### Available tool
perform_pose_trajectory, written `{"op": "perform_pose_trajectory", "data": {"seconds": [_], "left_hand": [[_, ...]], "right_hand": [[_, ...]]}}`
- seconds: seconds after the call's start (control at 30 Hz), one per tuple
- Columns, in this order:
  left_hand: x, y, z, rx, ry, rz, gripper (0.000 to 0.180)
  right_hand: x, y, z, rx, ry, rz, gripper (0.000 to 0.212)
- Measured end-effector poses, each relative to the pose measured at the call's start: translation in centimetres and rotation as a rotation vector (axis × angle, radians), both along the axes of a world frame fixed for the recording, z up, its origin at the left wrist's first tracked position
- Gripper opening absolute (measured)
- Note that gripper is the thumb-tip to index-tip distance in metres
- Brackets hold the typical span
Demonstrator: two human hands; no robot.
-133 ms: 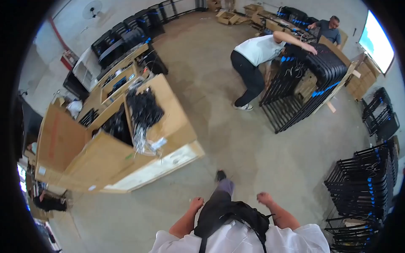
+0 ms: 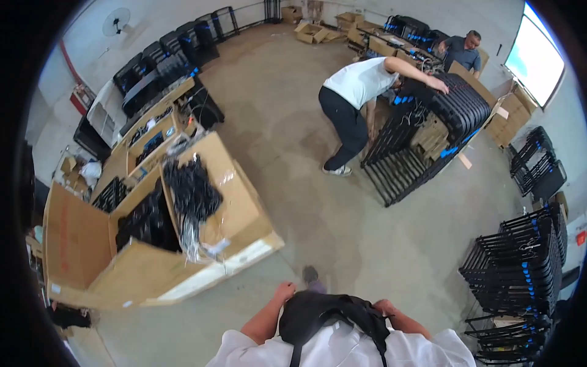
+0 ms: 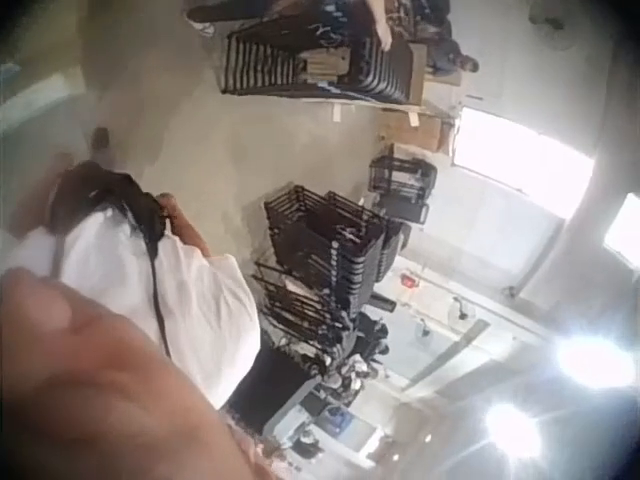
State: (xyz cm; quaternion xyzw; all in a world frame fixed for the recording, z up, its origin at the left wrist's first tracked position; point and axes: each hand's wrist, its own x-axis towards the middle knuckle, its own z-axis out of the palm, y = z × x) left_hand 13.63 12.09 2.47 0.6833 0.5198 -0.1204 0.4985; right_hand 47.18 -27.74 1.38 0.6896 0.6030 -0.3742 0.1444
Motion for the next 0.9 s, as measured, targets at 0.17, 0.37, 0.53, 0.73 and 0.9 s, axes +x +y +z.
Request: {"op": "perform_pose_trajectory", "data": {"seconds": [0.17,0.37,0.53,0.73,0.9], "left_hand": [[16.3,14.3,7.8,0.171,-0.271,-0.129,0.05],[28.3,23.4,17.4,-0.108,-0.67,0.034,0.04],[29.7,30.7,17.5,-0.127,-0.559,0.019,0.044],[33.6,42.3,17.9,0.067,-0.322,0.082,0.051],[37.9,51.8,21.4,0.193,-0.216,0.261,0.049]], "right_hand": [[8.6,4.8,-2.9,0.131,-0.002,-0.374,0.037],[16.3,21.6,-4.5,0.034,0.093,-0.831,0.037],[22.4,43.2,0.1,0.043,0.119,-0.841,0.033],[40.0,61.0,-1.5,-0.044,0.156,-0.324,0.03],[49.6,80.7,2.8,0.095,0.107,-0.652,0.03]]}}
